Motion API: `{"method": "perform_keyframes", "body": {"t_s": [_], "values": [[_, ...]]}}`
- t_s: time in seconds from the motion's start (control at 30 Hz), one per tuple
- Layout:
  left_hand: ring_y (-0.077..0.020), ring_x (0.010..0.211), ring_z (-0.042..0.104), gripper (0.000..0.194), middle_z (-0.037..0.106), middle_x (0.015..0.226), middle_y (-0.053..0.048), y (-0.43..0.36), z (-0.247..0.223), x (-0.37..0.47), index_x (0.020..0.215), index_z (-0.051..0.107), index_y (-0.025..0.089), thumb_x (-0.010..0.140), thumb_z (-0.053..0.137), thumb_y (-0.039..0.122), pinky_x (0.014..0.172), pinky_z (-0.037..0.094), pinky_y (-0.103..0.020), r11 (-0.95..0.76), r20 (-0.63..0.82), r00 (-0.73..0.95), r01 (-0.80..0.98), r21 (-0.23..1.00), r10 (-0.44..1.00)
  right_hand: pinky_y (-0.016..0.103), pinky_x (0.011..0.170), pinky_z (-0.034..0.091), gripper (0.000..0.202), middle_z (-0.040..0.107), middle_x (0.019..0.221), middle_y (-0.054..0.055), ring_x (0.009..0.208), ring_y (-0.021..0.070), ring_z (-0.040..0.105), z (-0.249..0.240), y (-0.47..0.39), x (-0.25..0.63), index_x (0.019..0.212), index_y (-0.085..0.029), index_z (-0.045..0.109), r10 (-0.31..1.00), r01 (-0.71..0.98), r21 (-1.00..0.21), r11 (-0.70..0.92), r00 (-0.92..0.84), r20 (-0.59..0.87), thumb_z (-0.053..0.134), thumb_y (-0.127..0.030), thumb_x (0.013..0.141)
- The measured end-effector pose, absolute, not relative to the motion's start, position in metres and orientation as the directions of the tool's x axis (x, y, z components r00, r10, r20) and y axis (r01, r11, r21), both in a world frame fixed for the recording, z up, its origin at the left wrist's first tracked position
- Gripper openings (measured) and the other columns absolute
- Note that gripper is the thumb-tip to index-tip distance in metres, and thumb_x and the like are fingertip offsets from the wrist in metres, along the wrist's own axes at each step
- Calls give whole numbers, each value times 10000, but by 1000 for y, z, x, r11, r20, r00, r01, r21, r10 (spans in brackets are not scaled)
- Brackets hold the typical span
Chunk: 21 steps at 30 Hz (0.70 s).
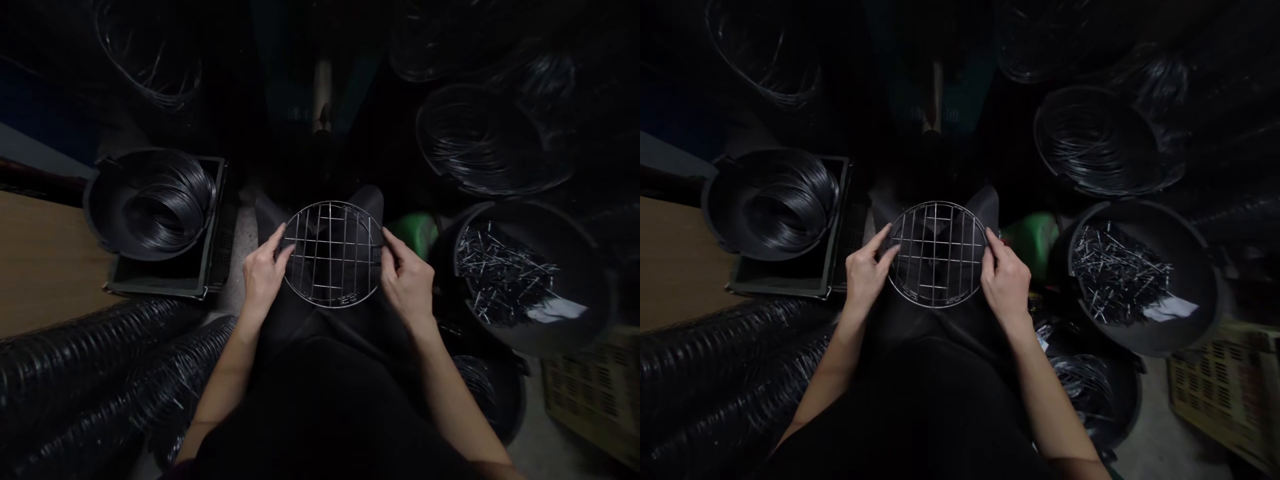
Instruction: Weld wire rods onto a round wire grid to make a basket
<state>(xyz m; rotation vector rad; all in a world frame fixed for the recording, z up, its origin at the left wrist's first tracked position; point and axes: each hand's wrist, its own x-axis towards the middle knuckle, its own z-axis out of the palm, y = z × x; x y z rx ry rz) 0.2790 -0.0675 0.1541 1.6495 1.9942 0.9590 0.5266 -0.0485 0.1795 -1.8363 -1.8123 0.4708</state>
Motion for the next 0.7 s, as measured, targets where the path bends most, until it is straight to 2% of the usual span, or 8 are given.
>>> {"method": "perform_keyframes", "body": {"t_s": [0.07,0.17,0.23,0.33,0.43,0.57,0.7], "values": [[-163,726,677,443,752,1084,-81,-72,151,281,1319,626,215,932,601,430,754,571,-312,55,145,-227,691,720,963,442,960,546,507,694,1231,110,1088,255,676,176,-56,530,1377,-186,584,1000,835,-551,13,1,25,395,-415,966],[-195,909,679,493,698,1137,-88,-80,142,286,1411,533,245,965,537,453,897,556,-373,54,132,-220,676,735,966,500,1002,508,744,559,1416,155,1271,316,558,170,-73,535,1554,-178,319,994,853,-522,5,-60,-88,457,-551,925],[-206,1023,643,525,641,1159,-84,-86,136,289,1461,461,274,979,496,476,992,513,-413,66,116,-226,665,744,967,546,1019,476,927,454,1493,197,1320,353,495,165,-86,537,1597,-153,141,988,854,-521,6,-84,-127,493,-626,881],[-247,1274,519,557,523,1347,-100,-90,130,291,1496,392,284,994,414,524,1136,398,-468,64,94,-219,620,782,971,590,1036,426,1047,413,1487,228,1289,369,481,155,-102,540,1600,-141,16,985,833,-553,13,-106,-137,489,-690,844],[-250,1429,389,553,422,1521,-67,-84,131,289,1524,320,323,1007,351,519,1221,291,-477,36,46,-139,535,844,989,598,1022,411,1062,504,1361,202,1186,342,518,139,-113,536,1595,-152,-58,985,796,-605,-17,-92,-149,466,-687,842],[-222,1443,393,547,419,1553,-24,-69,132,283,1536,262,328,1016,349,473,1248,257,-480,3,11,-30,434,901,999,590,1023,381,933,569,1206,144,1100,300,543,114,-122,518,1573,-149,-147,982,715,-690,-112,-28,-188,333,-601,913],[-203,1443,391,544,419,1551,-43,-65,129,280,1527,283,285,1017,380,447,1255,251,-454,-29,26,12,347,937,1000,561,1053,354,875,562,1213,148,1099,279,547,106,-137,498,1578,-141,-104,985,608,-777,-161,56,-161,309,-545,921]]}}
